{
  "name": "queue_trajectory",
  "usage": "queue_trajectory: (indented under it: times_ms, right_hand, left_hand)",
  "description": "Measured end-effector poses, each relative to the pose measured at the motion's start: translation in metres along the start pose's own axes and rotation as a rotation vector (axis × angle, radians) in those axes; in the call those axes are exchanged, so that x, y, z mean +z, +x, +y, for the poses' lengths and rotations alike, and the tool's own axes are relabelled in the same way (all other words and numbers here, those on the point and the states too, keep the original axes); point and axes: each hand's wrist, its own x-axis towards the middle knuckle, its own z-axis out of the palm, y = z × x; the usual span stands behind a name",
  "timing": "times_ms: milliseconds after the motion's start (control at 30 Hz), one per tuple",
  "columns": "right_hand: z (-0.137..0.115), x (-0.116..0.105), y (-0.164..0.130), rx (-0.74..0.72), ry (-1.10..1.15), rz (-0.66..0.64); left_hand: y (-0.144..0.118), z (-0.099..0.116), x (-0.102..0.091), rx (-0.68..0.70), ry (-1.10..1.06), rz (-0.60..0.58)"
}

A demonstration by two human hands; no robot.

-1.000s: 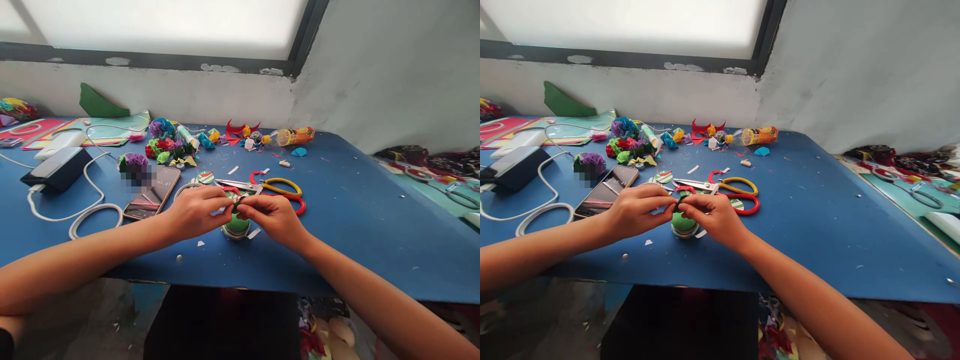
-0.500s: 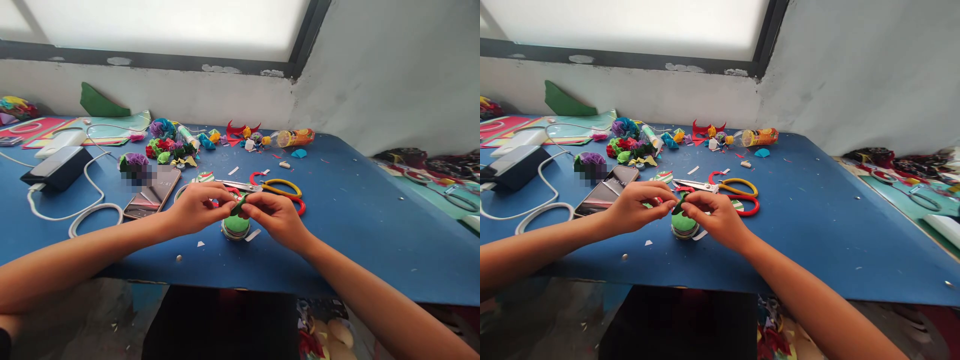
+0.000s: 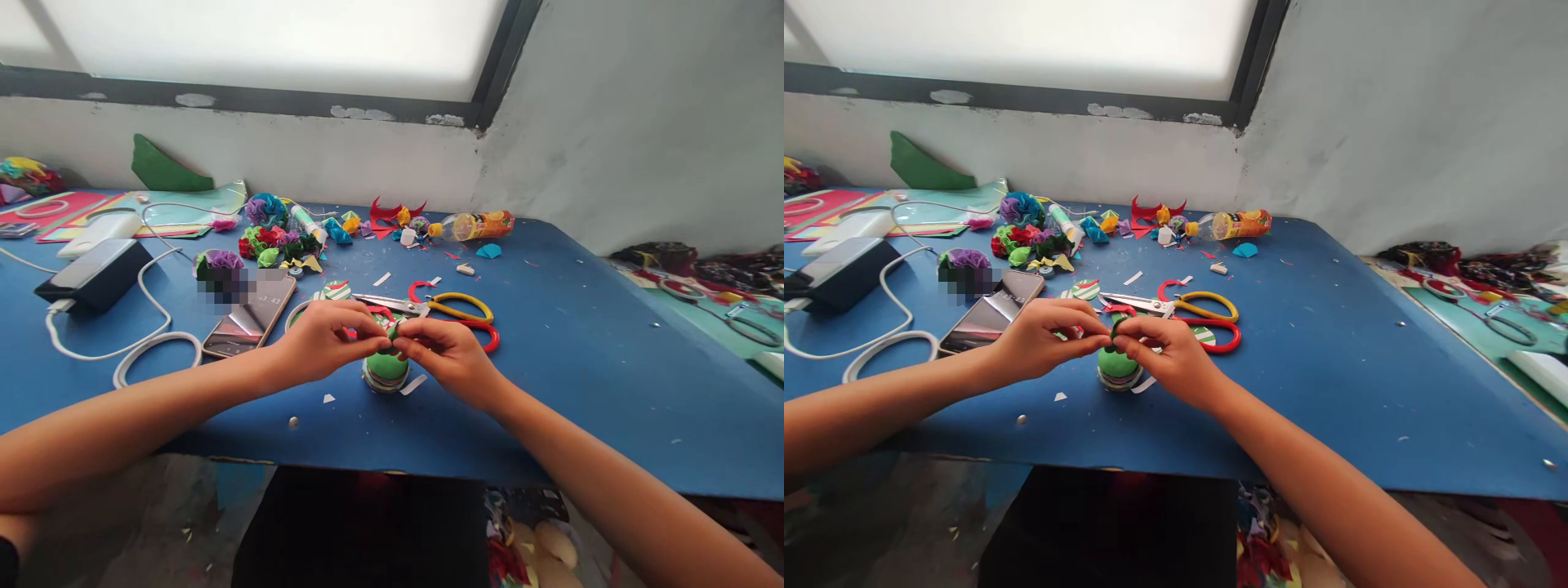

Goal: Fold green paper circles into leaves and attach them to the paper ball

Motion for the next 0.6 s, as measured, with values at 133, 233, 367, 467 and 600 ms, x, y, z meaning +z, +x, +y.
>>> queue_trajectory:
  times_ms: [133,233,367,467,600]
  right_hand:
    - [-0.0021,0.0000,0.0007,-0.015,-0.025,-0.020]
    - [-0.0039,0.0005,0.0006,-0.004,0.002,-0.027]
    - [-0.0040,0.0008,0.0004,0.027,0.027,-0.037]
    - [-0.0035,0.0007,0.0001,0.042,0.044,-0.048]
    - [-0.0033,0.0005,-0.0005,0.041,0.073,-0.061]
  left_hand:
    - [-0.0009,-0.0015,0.0002,0.154,0.054,0.021]
    - [-0.0015,-0.0009,0.0003,0.190,0.049,0.024]
    - [-0.0019,0.0001,0.0011,0.207,0.066,0.035]
    - [-0.0019,-0.0001,0.0011,0.217,0.067,0.036]
    - [-0.0021,-0.0012,0.0004,0.240,0.065,0.027]
